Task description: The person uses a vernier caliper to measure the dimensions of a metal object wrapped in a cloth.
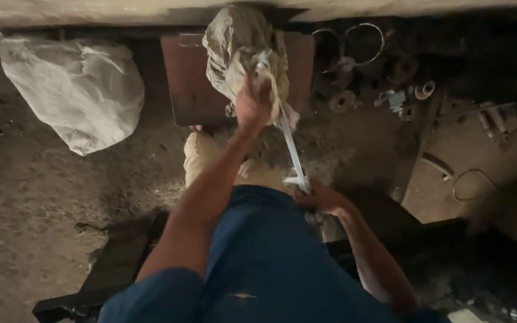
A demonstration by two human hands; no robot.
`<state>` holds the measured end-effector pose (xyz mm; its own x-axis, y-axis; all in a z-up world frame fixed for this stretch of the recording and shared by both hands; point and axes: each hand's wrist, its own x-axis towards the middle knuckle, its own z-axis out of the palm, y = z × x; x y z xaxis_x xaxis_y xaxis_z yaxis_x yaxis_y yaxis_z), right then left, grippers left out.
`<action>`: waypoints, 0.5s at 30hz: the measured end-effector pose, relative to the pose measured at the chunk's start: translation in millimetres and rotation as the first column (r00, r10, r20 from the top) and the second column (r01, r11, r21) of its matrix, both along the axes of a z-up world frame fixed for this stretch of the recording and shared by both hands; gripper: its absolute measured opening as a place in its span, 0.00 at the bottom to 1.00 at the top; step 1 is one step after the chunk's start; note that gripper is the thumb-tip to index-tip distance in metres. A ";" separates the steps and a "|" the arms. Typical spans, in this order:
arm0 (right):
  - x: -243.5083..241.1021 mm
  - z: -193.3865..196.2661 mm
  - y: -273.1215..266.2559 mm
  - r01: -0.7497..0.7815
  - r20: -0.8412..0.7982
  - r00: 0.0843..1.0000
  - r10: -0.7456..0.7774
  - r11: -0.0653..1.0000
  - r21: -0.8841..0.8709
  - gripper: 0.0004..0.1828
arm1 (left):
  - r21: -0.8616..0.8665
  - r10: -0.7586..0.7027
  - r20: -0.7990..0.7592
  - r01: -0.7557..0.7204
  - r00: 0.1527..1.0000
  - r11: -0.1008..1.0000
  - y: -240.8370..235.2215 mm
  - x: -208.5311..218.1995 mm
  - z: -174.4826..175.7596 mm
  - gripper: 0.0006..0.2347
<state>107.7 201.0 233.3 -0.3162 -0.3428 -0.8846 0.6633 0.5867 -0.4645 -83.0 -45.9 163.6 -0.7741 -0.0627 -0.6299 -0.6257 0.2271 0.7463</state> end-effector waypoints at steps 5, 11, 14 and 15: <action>-10.2 24.3 -1.2 0.339 0.255 0.918 -0.303 0.935 -0.108 0.19 | -0.276 -0.204 -0.052 0.182 0.978 0.944 -46.5 -14.2 -41.1 0.22; 12.0 -64.5 54.5 0.160 0.036 0.987 -0.158 0.985 -0.065 0.21 | -0.395 0.053 0.071 -0.020 0.996 0.918 -117.6 40.9 -40.2 0.24; -45.7 -50.0 33.7 -0.017 0.072 0.997 0.013 0.999 0.051 0.17 | -0.454 0.058 -0.079 -0.088 0.995 0.887 -143.9 78.6 -69.5 0.23; -56.7 -62.2 34.8 -0.013 0.078 0.997 0.010 0.999 0.045 0.17 | -0.460 0.054 -0.074 -0.082 0.996 0.884 -147.0 80.9 -65.6 0.23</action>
<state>50.9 235.8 171.1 -0.2426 -0.3052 -0.9209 0.6895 0.6135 -0.3849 -2.1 -192.9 98.0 -0.7913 -0.3895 -0.4713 -0.6114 0.5137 0.6020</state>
